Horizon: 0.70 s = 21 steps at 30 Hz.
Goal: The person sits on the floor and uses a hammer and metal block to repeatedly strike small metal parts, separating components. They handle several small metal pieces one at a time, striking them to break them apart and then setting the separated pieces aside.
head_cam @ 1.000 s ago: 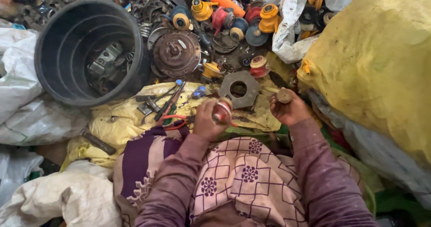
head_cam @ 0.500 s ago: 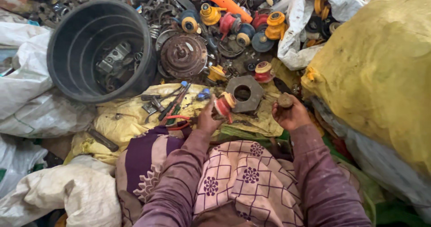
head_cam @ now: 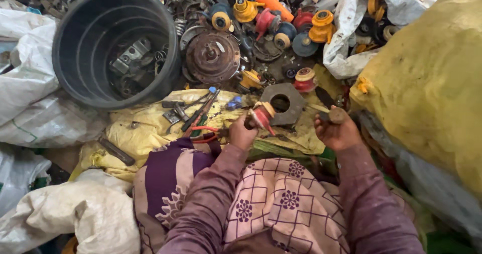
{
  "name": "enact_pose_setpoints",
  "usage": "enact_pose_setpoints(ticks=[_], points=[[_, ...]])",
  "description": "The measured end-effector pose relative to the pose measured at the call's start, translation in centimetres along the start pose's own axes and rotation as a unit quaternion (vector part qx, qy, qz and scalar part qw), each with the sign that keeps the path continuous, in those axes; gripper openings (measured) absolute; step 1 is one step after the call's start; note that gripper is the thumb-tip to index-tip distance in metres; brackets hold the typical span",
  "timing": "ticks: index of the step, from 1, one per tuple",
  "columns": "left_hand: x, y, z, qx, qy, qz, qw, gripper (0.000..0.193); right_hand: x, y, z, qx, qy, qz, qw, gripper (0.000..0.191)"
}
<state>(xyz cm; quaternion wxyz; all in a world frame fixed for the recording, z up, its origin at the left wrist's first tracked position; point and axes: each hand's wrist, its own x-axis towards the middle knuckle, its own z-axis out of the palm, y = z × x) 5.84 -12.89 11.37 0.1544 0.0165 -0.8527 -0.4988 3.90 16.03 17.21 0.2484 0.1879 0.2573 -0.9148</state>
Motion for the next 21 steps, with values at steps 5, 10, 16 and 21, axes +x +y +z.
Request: enact_pose_setpoints(ticks=[5,10,16,21], points=[[1.6,-1.6,-0.9,-0.101,-0.027,-0.108,0.989,0.030,0.2,1.1,2.0,-0.093,0.056,0.020,0.994,0.052],[2.7,-2.7,-1.5,0.053,-0.025,-0.045,0.997,0.024,0.8,2.3,3.6,-0.052,0.050,0.050,0.996,0.055],[3.3,-3.4,-2.3,0.124,-0.041,0.025,0.991,0.037,2.6,4.3,3.7,0.023,0.073,0.040,0.996,0.036],[4.2,-5.5,-2.8,0.082,-0.097,0.013,0.992,0.029,2.5,6.5,3.7,-0.153,0.152,-0.031,0.976,0.022]])
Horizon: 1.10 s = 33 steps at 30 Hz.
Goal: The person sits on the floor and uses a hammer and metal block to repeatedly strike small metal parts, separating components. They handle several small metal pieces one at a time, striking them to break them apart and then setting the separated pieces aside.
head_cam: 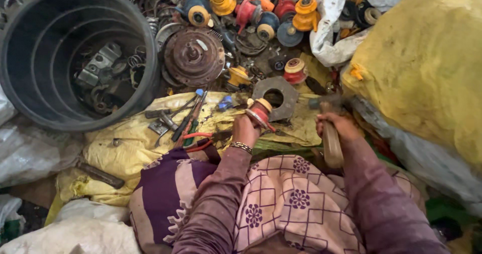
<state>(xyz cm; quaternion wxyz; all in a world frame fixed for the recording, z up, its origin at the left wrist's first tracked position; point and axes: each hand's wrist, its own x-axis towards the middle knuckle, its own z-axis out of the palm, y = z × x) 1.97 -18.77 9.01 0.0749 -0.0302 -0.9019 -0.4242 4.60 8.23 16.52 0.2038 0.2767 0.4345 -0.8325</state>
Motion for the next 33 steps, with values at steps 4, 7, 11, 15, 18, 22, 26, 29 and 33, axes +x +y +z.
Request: enact_pose_setpoints(ticks=[4,7,11,15,18,22,26,29,33], points=[[0.5,-1.7,0.5,0.008,-0.048,0.003,0.999,0.031,-3.0,0.2,1.3,-0.260,-0.029,-0.231,0.937,0.038],[0.9,-1.9,1.0,0.056,-0.043,-0.056,0.996,0.026,-4.2,0.1,2.7,-0.430,-0.005,-0.339,0.837,0.057],[1.2,-0.6,0.2,0.057,-0.068,-0.135,0.987,0.032,-2.3,2.8,4.3,-0.660,0.112,-0.370,0.644,0.047],[0.7,0.3,-1.4,0.052,-0.154,-0.149,0.975,0.042,0.2,5.9,5.3,-0.771,0.136,-0.182,0.595,0.049],[0.3,-0.5,-1.8,0.079,-0.132,-0.161,0.975,0.053,-1.1,6.5,6.3,-0.686,0.123,-0.198,0.689,0.047],[0.3,-2.0,-1.3,0.089,-0.109,-0.167,0.976,0.050,-6.1,5.4,6.7,-0.587,0.072,-0.471,0.654,0.022],[0.6,-2.0,-1.2,0.075,-0.104,-0.163,0.978,0.048,-7.7,5.0,5.3,-0.299,-0.074,-0.456,0.835,0.021],[0.4,-1.6,-1.3,0.078,-0.130,-0.178,0.972,0.052,-3.5,6.1,5.3,-0.556,0.020,-0.516,0.651,0.030],[-0.5,-1.1,-1.9,0.055,-0.119,-0.154,0.979,0.041,-0.8,7.3,7.1,-0.724,0.109,-0.369,0.572,0.043]])
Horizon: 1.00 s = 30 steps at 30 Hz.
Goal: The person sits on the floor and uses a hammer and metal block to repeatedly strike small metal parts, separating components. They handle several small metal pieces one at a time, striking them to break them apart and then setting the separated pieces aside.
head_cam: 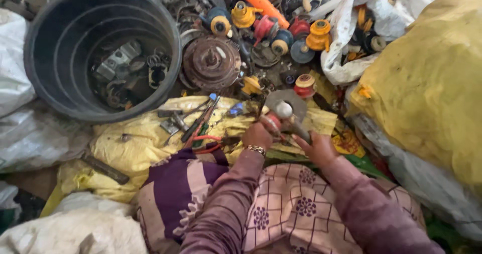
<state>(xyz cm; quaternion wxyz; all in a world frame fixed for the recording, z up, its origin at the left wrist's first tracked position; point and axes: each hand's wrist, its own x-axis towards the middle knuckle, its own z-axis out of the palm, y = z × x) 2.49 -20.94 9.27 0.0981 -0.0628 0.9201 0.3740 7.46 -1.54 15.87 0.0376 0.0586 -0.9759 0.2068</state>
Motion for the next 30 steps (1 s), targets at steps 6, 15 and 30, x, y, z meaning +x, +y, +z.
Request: enact_pose_setpoints(ticks=[6,15,30], points=[[0.0,-0.4,-0.5,0.010,0.024,-0.024,0.999,0.052,-3.1,-2.4,-6.7,0.233,0.118,0.020,0.965,0.027],[0.2,0.4,-0.1,0.054,0.034,-0.005,0.998,0.038,0.4,-0.5,-2.0,-0.026,-0.116,0.138,0.983,0.050],[0.0,0.1,-0.3,0.037,0.040,0.008,0.998,0.048,-1.7,-1.2,-5.1,0.400,0.176,-0.023,0.899,0.036]])
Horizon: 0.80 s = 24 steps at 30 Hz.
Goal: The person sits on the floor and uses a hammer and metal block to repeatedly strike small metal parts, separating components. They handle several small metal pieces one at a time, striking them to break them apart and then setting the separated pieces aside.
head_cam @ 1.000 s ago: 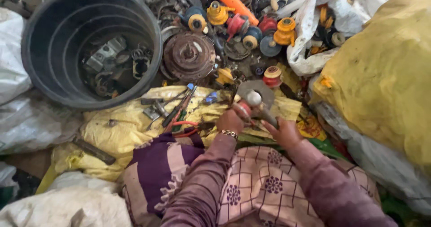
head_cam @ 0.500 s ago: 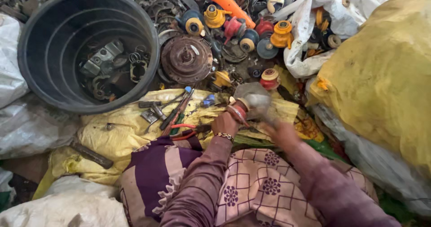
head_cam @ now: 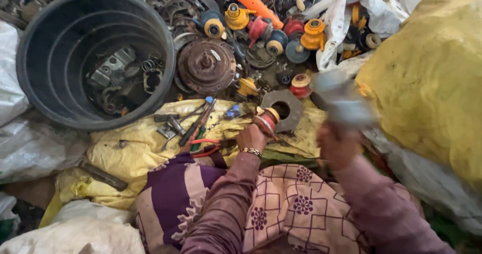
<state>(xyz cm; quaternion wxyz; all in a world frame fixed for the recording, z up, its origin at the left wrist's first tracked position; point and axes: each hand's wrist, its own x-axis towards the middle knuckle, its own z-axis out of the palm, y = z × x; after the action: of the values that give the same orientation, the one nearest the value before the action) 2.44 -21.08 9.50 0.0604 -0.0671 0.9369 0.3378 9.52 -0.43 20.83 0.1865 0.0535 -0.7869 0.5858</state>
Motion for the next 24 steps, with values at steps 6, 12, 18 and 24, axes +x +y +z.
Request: enact_pose_setpoints(ticks=[6,12,18,24], points=[[-0.6,0.3,0.1,0.007,-0.011,0.010,1.000,0.044,0.2,3.9,3.1,-0.423,-0.224,0.161,0.863,0.056],[-0.2,-0.5,0.5,0.010,0.000,0.002,1.000,0.050,-1.1,-1.8,-1.4,-0.260,-0.038,-0.064,0.963,0.025],[-0.2,-0.1,0.5,0.011,0.000,-0.002,1.000,0.048,-0.8,1.9,-0.3,-0.277,0.005,-0.053,0.960,0.027],[-0.9,0.4,0.4,0.020,0.011,0.029,0.999,0.037,0.0,3.8,2.2,-0.425,-0.223,0.150,0.865,0.058]])
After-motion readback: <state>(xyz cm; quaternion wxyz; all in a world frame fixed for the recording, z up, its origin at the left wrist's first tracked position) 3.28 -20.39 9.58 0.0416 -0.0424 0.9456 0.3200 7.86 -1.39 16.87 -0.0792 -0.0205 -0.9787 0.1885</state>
